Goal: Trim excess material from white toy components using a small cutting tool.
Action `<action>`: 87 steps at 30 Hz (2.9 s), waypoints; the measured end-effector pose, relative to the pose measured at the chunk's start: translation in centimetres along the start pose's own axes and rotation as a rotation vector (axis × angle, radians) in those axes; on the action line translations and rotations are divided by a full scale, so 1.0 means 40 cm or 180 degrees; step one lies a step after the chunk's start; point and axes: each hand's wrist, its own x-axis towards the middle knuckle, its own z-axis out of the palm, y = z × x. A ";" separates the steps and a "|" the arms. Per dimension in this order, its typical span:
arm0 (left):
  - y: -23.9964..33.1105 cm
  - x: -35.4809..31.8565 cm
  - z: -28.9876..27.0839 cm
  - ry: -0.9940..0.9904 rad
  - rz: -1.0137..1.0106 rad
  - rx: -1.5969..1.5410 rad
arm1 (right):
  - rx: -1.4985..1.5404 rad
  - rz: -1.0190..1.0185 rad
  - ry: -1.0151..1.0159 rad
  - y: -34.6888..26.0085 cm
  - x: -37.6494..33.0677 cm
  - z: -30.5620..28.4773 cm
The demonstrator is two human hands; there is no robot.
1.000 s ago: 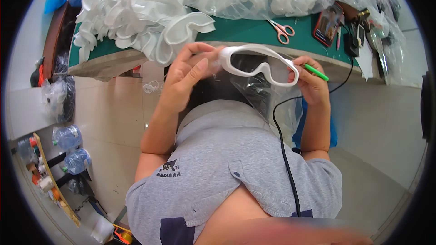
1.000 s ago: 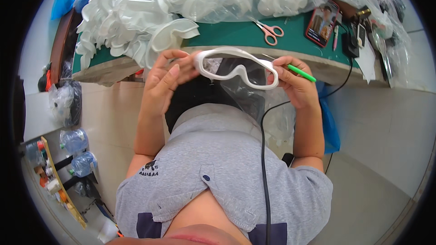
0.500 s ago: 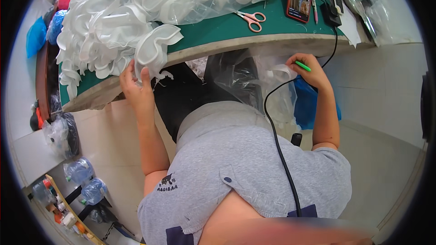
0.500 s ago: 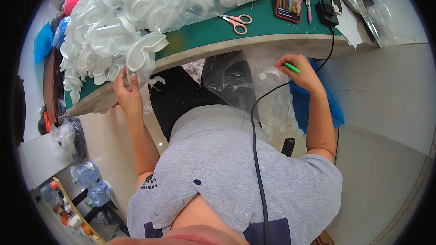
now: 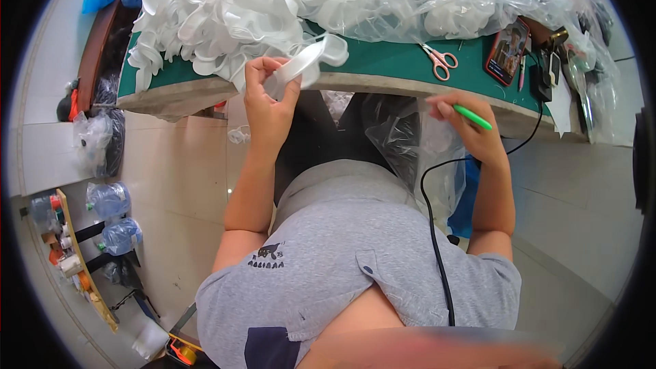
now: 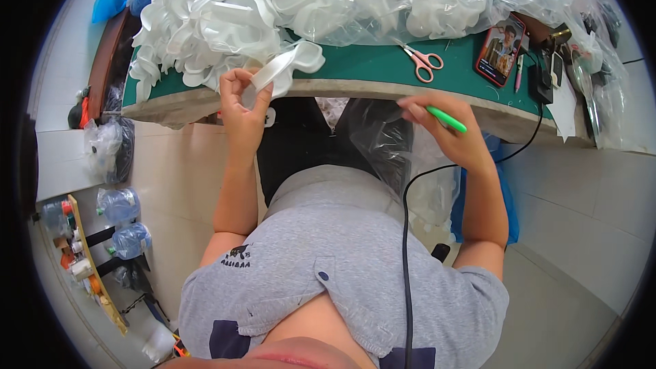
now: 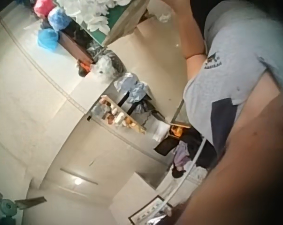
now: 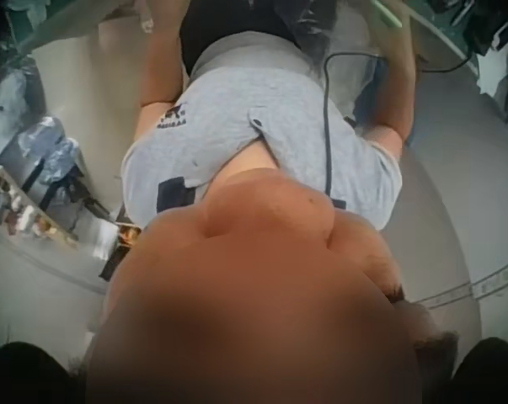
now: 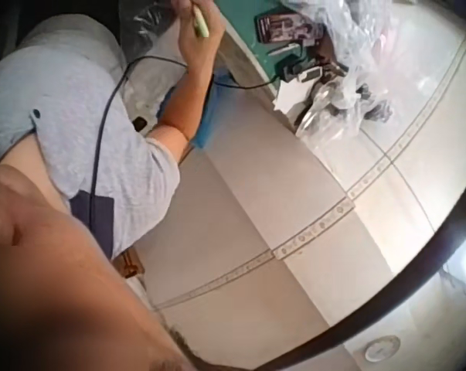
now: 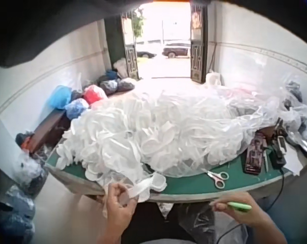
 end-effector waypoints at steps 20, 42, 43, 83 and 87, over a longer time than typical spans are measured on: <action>-0.019 -0.005 -0.015 -0.0054 -0.0149 -0.0873 | 0.0845 -0.0741 -0.0538 -0.040 0.315 0.212; -0.016 -0.024 -0.013 -0.0468 -0.1719 -0.2466 | 0.0605 -0.1132 0.0481 -0.044 0.268 0.249; -0.025 -0.026 -0.013 -0.0388 -0.1539 -0.2212 | 0.0847 -0.0911 0.0385 -0.048 0.271 0.252; 0.033 -0.022 -0.091 -0.0916 -0.1721 -0.2078 | 0.1999 0.1531 -0.2201 0.027 0.227 0.158; 0.030 -0.019 -0.103 -0.0907 -0.1773 -0.2120 | 0.2159 0.1562 -0.2130 0.025 0.230 0.170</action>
